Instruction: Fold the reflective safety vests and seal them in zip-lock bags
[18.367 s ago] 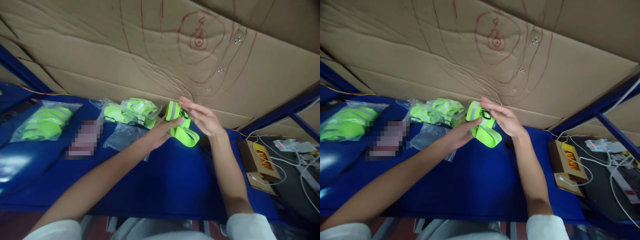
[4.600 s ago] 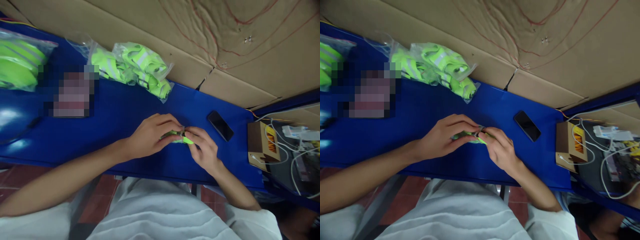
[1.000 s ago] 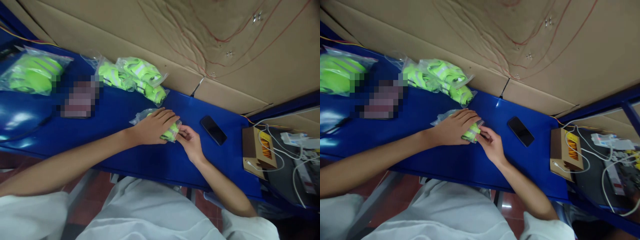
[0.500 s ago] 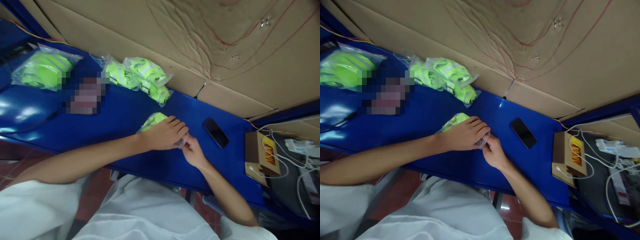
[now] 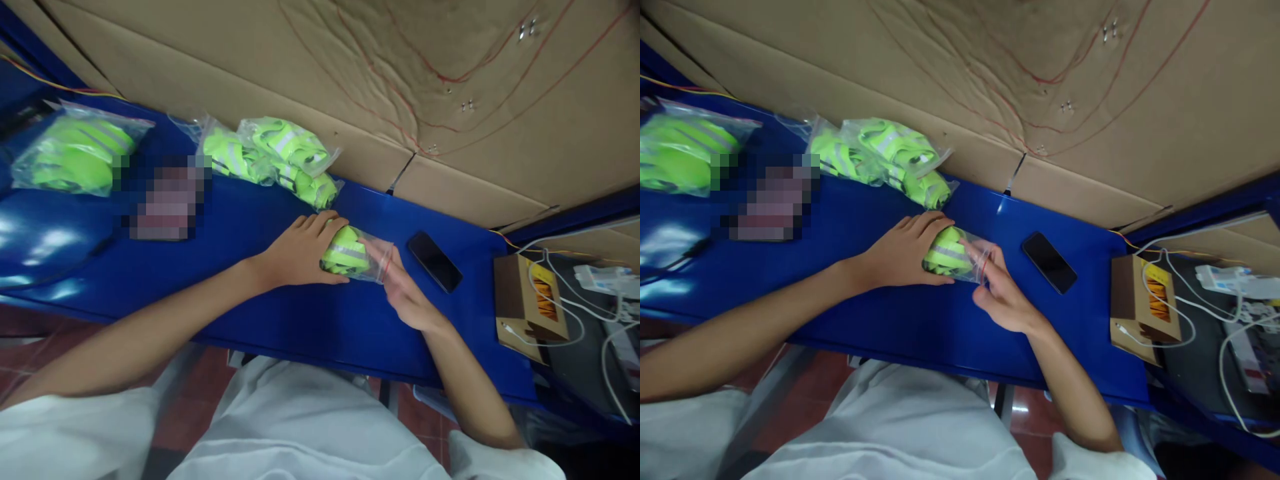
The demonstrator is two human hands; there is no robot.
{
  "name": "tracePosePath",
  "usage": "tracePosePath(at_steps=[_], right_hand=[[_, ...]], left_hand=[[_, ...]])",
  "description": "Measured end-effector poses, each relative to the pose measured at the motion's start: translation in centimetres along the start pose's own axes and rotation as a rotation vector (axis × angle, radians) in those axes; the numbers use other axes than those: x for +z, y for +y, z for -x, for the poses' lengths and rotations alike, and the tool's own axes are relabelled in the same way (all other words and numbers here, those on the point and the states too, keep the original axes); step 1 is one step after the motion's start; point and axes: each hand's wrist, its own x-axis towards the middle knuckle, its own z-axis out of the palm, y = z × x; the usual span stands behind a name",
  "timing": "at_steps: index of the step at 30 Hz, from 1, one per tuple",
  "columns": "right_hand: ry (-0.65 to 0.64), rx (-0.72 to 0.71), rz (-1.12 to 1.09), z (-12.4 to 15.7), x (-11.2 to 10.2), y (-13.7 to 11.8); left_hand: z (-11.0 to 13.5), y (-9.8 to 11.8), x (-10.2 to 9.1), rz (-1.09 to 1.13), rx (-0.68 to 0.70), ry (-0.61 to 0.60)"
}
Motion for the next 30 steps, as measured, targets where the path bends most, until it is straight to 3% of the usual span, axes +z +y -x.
tracePosePath(at_steps=[5,10,13,15,19,21,26,30], right_hand=[[0.092,-0.007,0.074,-0.4,0.3,1.1],[0.312,0.13,-0.11,-0.8,0.1,2.6],[0.397,0.157,-0.13,-0.9,-0.1,2.5],[0.468,0.116,-0.052,-0.9,-0.3,2.2],[0.634,-0.03,0.079,-0.9,-0.6,2.1],[0.59,0.01,-0.02,-0.9,-0.5,2.0],[0.388,0.199,-0.289,-0.5,0.5,1.3],[0.176,0.253,-0.251,-0.6,1.2,1.0]], left_hand=[[-0.1,0.7,1.2,0.048,0.017,0.132],[0.5,-1.1,0.3,0.399,-0.034,-0.074],[0.9,-1.5,-0.3,0.412,-0.111,-0.14],[0.9,-1.3,-0.6,0.396,-0.178,-0.105],[1.1,-0.9,-1.0,0.533,-0.242,0.101],[1.2,-1.0,-1.1,0.735,-0.229,0.112],[1.1,-1.2,-1.3,1.213,-0.062,-0.232],[0.8,-0.3,-1.4,1.404,-0.175,-0.228]])
